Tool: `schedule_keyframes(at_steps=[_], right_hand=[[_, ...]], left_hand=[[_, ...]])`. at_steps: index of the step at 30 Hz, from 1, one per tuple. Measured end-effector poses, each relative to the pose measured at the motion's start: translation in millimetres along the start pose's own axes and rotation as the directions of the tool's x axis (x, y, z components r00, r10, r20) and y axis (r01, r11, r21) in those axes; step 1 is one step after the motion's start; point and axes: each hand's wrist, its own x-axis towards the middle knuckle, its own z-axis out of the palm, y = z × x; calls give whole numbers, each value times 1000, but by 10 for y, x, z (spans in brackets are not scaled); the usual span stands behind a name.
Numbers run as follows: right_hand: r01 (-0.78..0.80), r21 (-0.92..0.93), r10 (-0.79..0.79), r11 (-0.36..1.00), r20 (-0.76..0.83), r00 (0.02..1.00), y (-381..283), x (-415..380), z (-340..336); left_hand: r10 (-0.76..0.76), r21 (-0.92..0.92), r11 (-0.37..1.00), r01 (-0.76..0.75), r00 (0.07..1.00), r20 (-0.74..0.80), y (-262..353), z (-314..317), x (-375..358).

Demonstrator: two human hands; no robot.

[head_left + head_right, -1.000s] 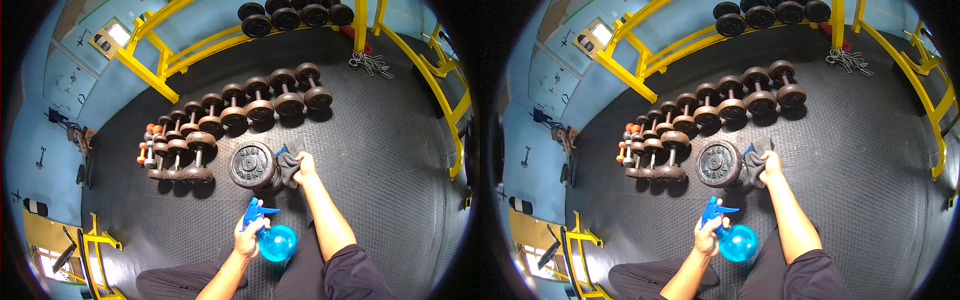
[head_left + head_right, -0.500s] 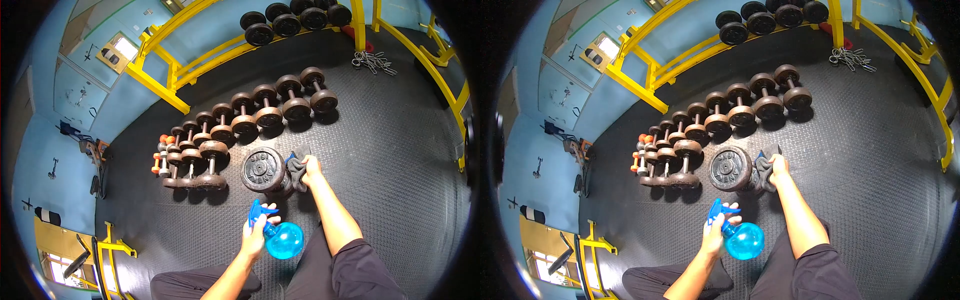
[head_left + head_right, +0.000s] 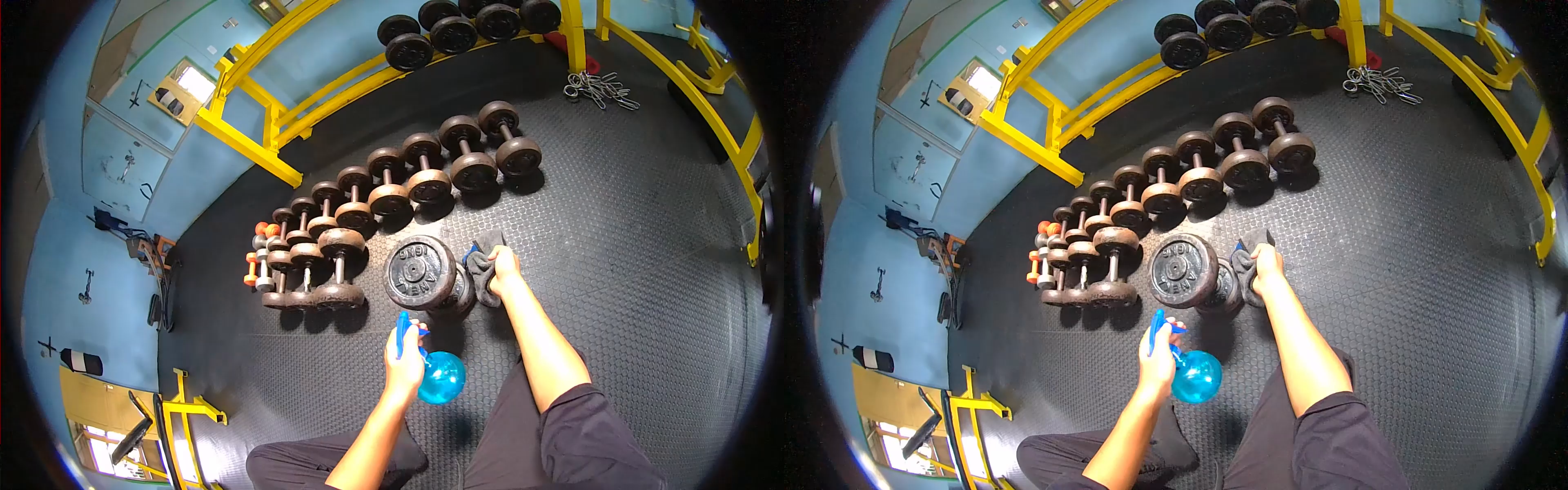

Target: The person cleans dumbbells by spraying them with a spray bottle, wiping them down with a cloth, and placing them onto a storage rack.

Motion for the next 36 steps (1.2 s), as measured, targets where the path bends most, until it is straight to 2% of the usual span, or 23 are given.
schedule_keyframes(at_steps=[1,3,4,7,9,13,14,15,16,17,18,19,21,23,24,25,27,28,29,31,33,35,36], right_hand=[[28,-13,-28,1000,-27,999,-14,-31,11],[37,-20,-37,999,-23,999,-17,-21,-8],[45,-30,-46,999,-13,999,-7,0,-24],[30,0,-30,1000,23,999,31,106,-80],[18,12,-18,1000,18,1000,54,158,-92],[-19,112,17,994,19,1000,17,128,-75],[-20,114,19,993,15,1000,-20,115,-71],[-85,178,70,980,87,994,-59,126,-72],[-151,237,114,960,162,980,-106,137,-72],[-149,240,112,959,158,981,-161,143,-83],[-151,276,83,949,244,966,-230,133,-104],[-153,310,46,938,327,944,-312,118,-133],[-119,336,-13,935,366,930,-539,-2,-210],[-108,450,-115,887,441,890,-778,-184,-348],[-85,451,-169,888,492,854,-855,-225,-446],[-55,449,-188,892,478,858,-932,-281,-534],[4,489,-282,872,496,821,-1095,-518,-571],[21,487,-310,873,520,796,-1169,-628,-557],[140,464,-380,875,478,792,-1181,-587,-599],[227,282,-348,932,519,781,-1247,-707,-621],[440,89,-432,894,435,790,-1253,-752,-653],[550,-27,-486,835,431,760,-1252,-779,-702],[567,-50,-496,822,426,756,-1283,-861,-693]], left_hand=[[-2,2,1000,2,1000,4,-3,-18,26],[32,135,990,-29,999,-17,2,-56,76],[-12,169,985,17,999,-35,70,-61,75],[-31,146,989,28,999,12,37,-94,58],[-100,175,980,95,995,19,28,-65,46],[-113,58,992,108,990,90,-120,-1,46],[-2,130,991,-12,994,106,-190,22,70],[106,198,971,-131,986,132,-212,52,68],[97,155,980,-127,977,187,-220,68,73],[95,156,980,-126,977,192,-231,115,91],[204,207,945,-252,952,230,-247,189,104],[308,248,892,-377,910,276,-272,266,112],[383,320,814,-485,862,334,-388,466,175],[567,402,577,-711,703,430,-439,716,289],[543,398,592,-701,712,446,-441,868,303],[527,493,505,-708,706,473,-497,997,357],[484,472,515,-716,697,529,-607,1230,505],[445,450,566,-691,716,538,-703,1337,570],[459,446,549,-706,702,545,-814,1438,643],[447,418,512,-751,648,617,-1053,1584,800],[454,441,417,-795,603,657,-1261,1634,866],[326,410,607,-680,684,653,-1210,1651,841],[337,411,606,-682,687,644,-1238,1624,858]])
